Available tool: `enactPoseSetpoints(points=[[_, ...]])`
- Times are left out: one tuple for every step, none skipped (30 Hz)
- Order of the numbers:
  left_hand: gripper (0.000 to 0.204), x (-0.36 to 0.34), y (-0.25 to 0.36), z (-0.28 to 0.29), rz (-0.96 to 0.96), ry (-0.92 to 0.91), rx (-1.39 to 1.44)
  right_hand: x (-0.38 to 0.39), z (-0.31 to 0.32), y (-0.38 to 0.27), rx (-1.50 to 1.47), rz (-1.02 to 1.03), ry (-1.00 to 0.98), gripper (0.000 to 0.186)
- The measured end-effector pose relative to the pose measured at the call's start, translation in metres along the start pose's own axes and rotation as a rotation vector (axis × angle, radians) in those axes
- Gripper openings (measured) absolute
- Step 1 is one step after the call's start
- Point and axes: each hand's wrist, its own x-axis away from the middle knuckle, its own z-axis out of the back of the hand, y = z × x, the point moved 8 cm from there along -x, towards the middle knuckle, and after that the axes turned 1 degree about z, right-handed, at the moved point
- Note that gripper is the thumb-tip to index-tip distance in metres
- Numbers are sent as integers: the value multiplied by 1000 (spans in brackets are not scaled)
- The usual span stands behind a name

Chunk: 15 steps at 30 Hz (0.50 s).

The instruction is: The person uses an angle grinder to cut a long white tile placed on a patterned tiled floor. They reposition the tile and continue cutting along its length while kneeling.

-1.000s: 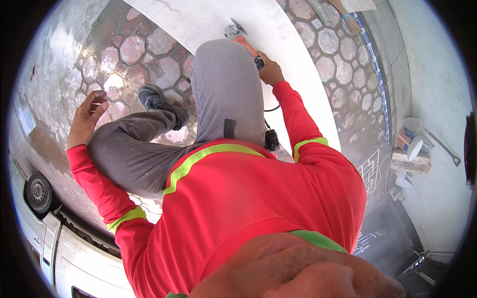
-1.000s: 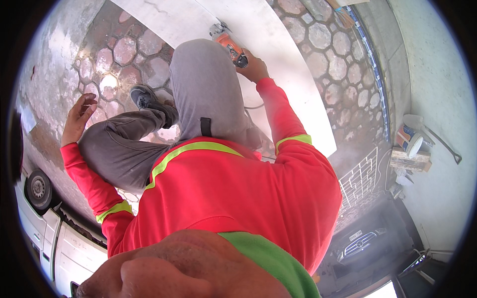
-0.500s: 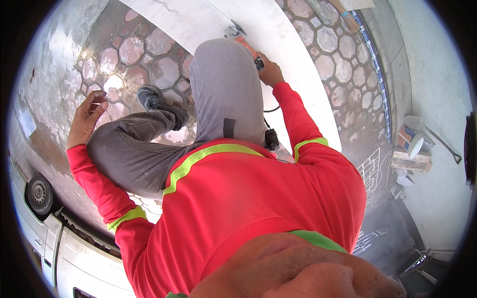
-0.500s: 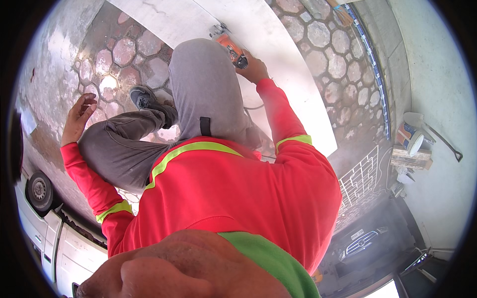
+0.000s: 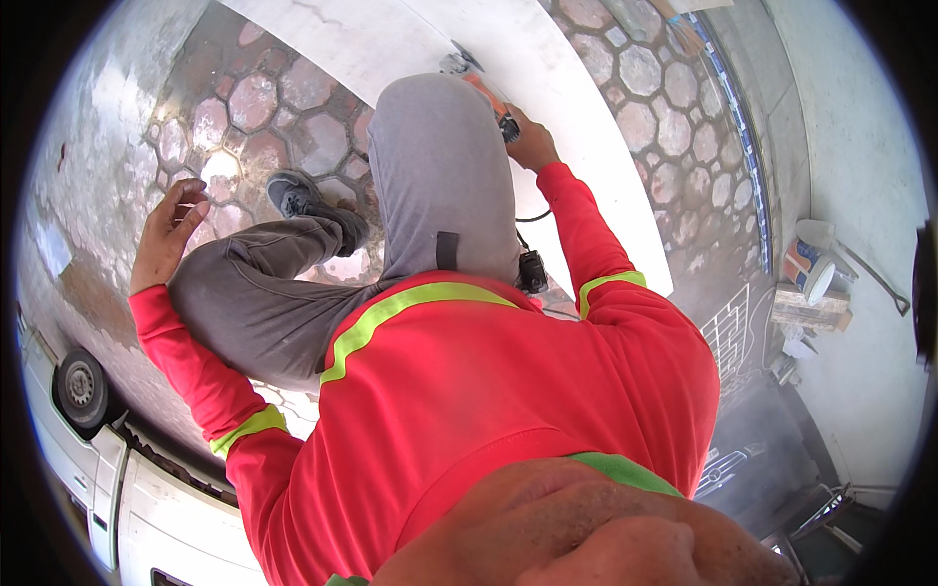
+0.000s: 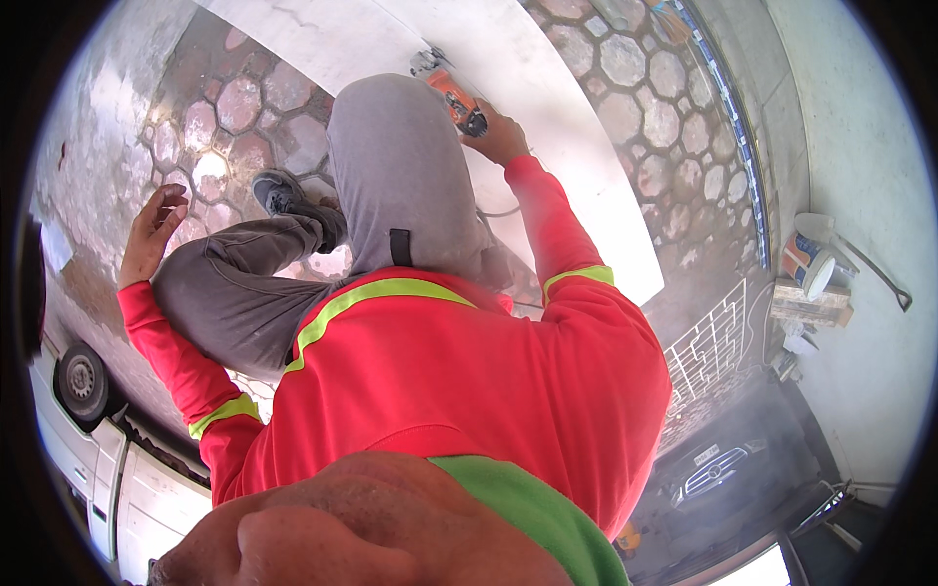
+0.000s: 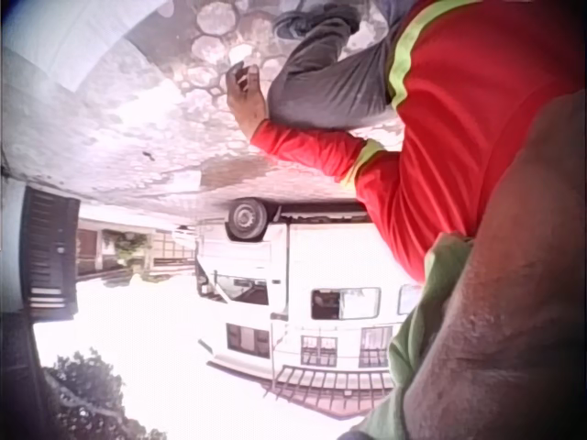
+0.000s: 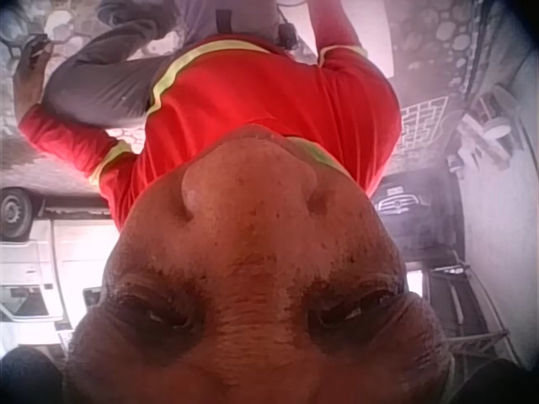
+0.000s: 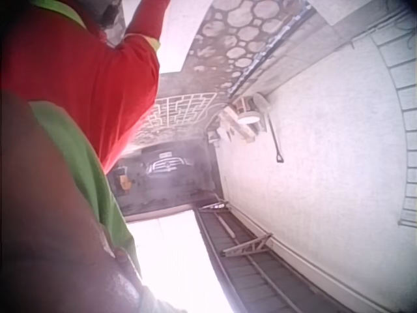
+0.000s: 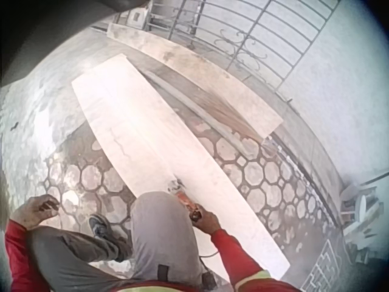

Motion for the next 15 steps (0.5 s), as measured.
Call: enactPoseSetpoints(points=[[39, 0, 2, -1, -2, 2, 2, 0, 1, 1, -5, 10, 1, 88], [39, 1, 3, -1, -5, 4, 4, 0, 2, 2, -11, 11, 2, 88], [39, 1, 5, -2, -7, 3, 4, 1, 2, 4, -14, -3, 1, 88], [39, 1, 6, -3, -10, 1, 5, 1, 3, 4, -17, 10, 2, 87], [39, 1, 7, -3, -12, 0, 6, 2, 4, 5, -18, 9, 2, 87], [39, 1, 8, -4, -13, -1, 6, 3, 5, 7, -20, 3, 3, 87], [39, 0, 9, -4, -13, -1, 7, 4, 6, 6, -24, 12, 6, 87], [39, 0, 9, -5, -14, -2, 7, 6, 7, 7, -30, 17, 11, 87], [39, -1, 10, -6, -18, -6, 9, 7, 8, 8, -34, 4, 9, 87], [39, -2, 10, -6, -22, -10, 12, 9, 9, 9, -32, 14, 3, 87], [39, -2, 10, -7, -26, -14, 14, 11, 9, 11, -29, 6, -11, 87], [39, -3, 10, -7, -27, -12, 17, 14, 10, 13, -30, -1, -19, 87], [39, -3, 10, -7, -27, -10, 20, 16, 10, 15, -29, -1, -26, 87], [39, -3, 9, -7, -28, -8, 23, 19, 10, 16, -31, 0, -27, 88], [39, -3, 9, -7, -26, -8, 21, 21, 10, 18, -34, 2, -28, 88]])
